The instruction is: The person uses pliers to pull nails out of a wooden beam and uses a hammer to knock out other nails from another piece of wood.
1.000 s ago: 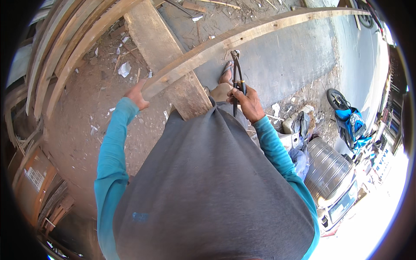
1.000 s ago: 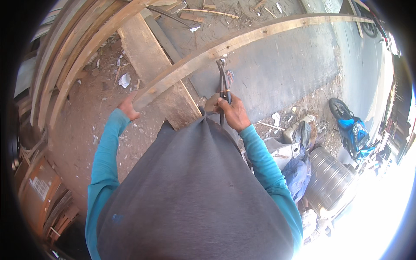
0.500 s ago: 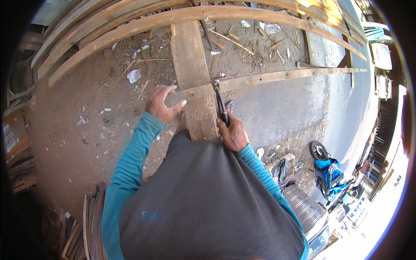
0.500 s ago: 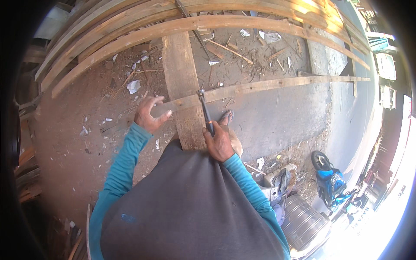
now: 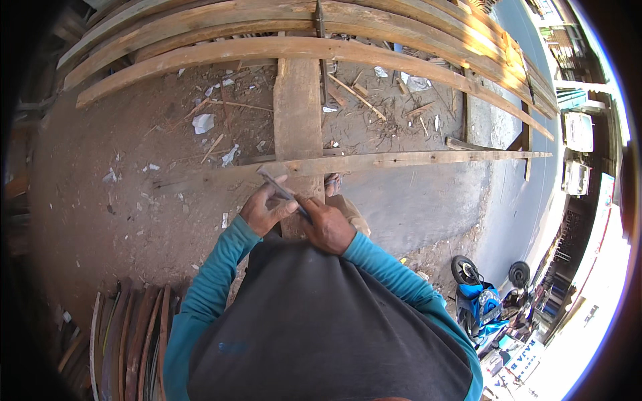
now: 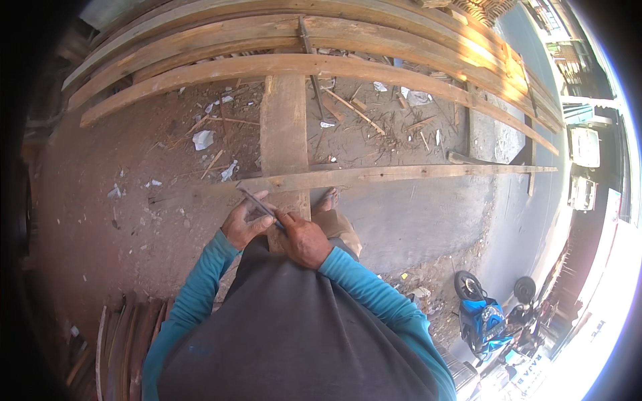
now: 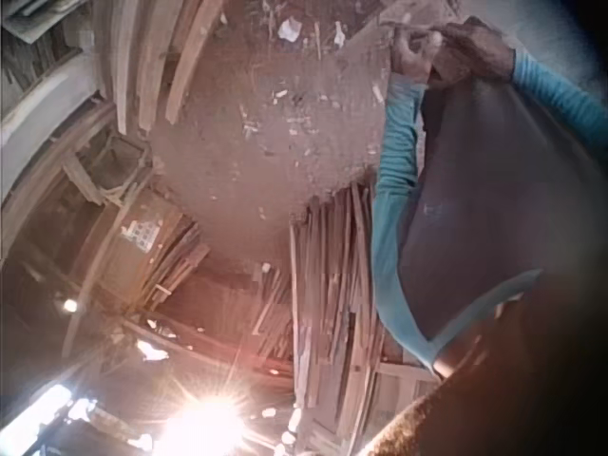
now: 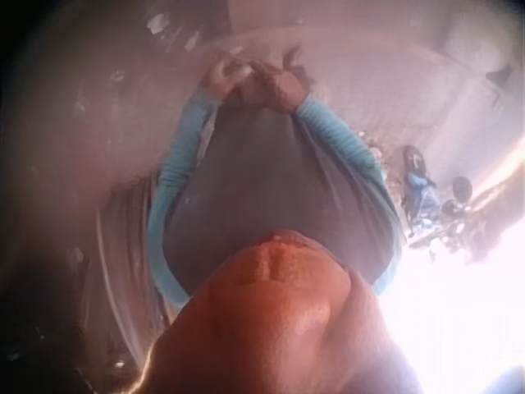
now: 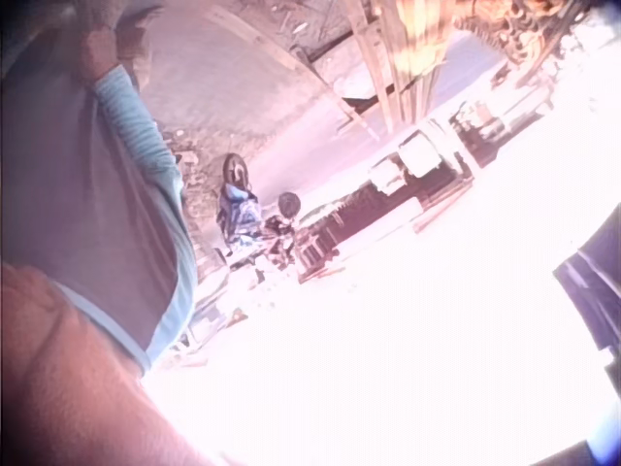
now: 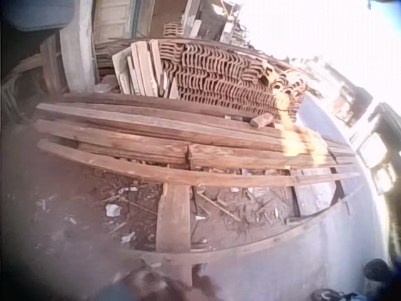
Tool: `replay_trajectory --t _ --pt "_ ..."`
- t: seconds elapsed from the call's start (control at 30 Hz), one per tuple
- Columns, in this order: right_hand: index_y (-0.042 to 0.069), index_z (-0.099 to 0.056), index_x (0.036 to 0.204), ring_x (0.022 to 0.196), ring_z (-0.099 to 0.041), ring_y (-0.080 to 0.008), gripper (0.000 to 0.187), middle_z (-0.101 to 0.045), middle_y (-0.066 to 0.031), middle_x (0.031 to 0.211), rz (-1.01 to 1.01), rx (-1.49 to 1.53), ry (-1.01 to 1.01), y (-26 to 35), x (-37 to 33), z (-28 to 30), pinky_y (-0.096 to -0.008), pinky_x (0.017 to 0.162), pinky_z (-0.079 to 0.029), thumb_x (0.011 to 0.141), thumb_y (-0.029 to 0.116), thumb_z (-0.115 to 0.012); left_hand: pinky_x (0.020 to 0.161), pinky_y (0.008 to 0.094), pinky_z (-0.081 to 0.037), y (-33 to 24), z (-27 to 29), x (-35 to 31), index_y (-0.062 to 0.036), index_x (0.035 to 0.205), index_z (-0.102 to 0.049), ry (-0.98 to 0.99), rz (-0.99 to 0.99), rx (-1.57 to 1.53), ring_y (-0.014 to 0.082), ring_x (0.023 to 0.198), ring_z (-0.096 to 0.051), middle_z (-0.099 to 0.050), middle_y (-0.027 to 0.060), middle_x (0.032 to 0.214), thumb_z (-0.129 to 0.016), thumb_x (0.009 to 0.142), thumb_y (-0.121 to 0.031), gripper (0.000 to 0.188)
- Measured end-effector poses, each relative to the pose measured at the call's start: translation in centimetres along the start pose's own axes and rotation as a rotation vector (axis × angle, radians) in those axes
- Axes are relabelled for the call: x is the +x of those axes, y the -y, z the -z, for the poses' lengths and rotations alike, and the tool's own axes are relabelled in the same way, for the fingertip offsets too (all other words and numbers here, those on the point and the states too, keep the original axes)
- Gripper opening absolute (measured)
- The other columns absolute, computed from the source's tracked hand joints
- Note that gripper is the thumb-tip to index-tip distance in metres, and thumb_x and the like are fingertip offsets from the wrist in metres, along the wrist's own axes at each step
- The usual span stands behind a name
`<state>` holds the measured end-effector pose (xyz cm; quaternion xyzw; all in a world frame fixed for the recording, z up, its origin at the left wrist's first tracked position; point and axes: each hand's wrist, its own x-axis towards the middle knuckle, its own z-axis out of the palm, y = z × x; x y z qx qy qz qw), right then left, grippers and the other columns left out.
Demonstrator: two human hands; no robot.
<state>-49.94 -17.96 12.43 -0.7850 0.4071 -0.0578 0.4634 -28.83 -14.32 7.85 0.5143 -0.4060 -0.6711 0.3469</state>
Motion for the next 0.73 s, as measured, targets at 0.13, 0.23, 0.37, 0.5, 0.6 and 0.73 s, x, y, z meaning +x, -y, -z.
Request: replay_trajectory --t 0.13,0.23,0.37,0.5,0.6,0.73 --pt "-0.003 -0.052 0.130 0.093 -0.064 -0.0432 0.043 -0.061 -0.0242 0.111 0.111 0.039 0.000 1.4 1.5 1.5 -0.0477 0.083 -0.054 0.093 0.018 -0.061 0.085 0.0288 -0.050 -0.7 -1.5 1.0 0.0067 0.140 -0.039 -0.200 -0.117 -0.320 0.0147 0.094 -0.061 -0.066 0.0146 0.113 -0.062 0.098 -0.028 0.060" --pt "-0.002 -0.052 0.131 0.096 -0.064 -0.0430 0.043 -0.061 -0.0241 0.112 0.197 0.016 -0.091 0.8 1.6 3.3 -0.0474 0.085 -0.053 0.096 0.021 -0.060 0.082 0.0279 -0.049 -0.5 -2.0 1.2 0.0047 0.138 -0.041 -0.331 -0.134 -0.370 0.0131 0.089 -0.060 -0.067 0.0131 0.108 -0.060 0.099 -0.026 0.053" --pt "-0.002 -0.052 0.132 0.098 -0.064 -0.0417 0.043 -0.061 -0.0240 0.112 0.043 0.051 -0.177 -1.8 -0.1 6.7 -0.0467 0.086 -0.053 0.097 0.023 -0.059 0.068 0.0235 -0.043 0.0 -1.1 1.7 0.0015 0.138 -0.045 -0.548 -0.250 -0.220 0.0079 0.075 -0.051 -0.059 0.0020 0.088 -0.057 0.100 -0.024 0.047" --pt "-0.001 -0.055 0.128 0.093 -0.066 -0.0417 0.042 -0.064 -0.0246 0.108 -0.113 0.029 -0.279 -7.4 -1.7 9.7 -0.0462 0.084 -0.054 0.096 0.025 -0.060 0.084 0.0316 -0.049 -1.0 -2.0 2.9 0.0035 0.129 -0.053 -0.556 -0.129 0.073 0.0175 0.091 -0.061 -0.065 0.0104 0.103 -0.059 0.097 -0.021 0.041" --pt "0.000 -0.055 0.129 0.098 -0.066 -0.0421 0.043 -0.065 -0.0251 0.110 -0.052 -0.042 -0.220 -11.3 -1.5 10.5 -0.0460 0.087 -0.054 0.097 0.028 -0.059 0.096 0.0388 -0.047 -1.1 -4.9 4.5 0.0031 0.126 -0.058 -0.505 -0.127 0.186 0.0253 0.102 -0.062 -0.064 0.0130 0.109 -0.062 0.092 -0.019 0.041" --pt "0.002 -0.054 0.132 0.105 -0.065 -0.0410 0.045 -0.063 -0.0256 0.116 -0.043 -0.162 -0.037 -15.1 -1.8 12.5 -0.0463 0.091 -0.053 0.096 0.029 -0.061 0.100 0.0373 -0.044 -2.1 -9.9 6.5 0.0025 0.128 -0.056 -0.385 -0.034 0.375 0.0243 0.109 -0.060 -0.062 0.0173 0.117 -0.064 0.090 -0.020 0.045"
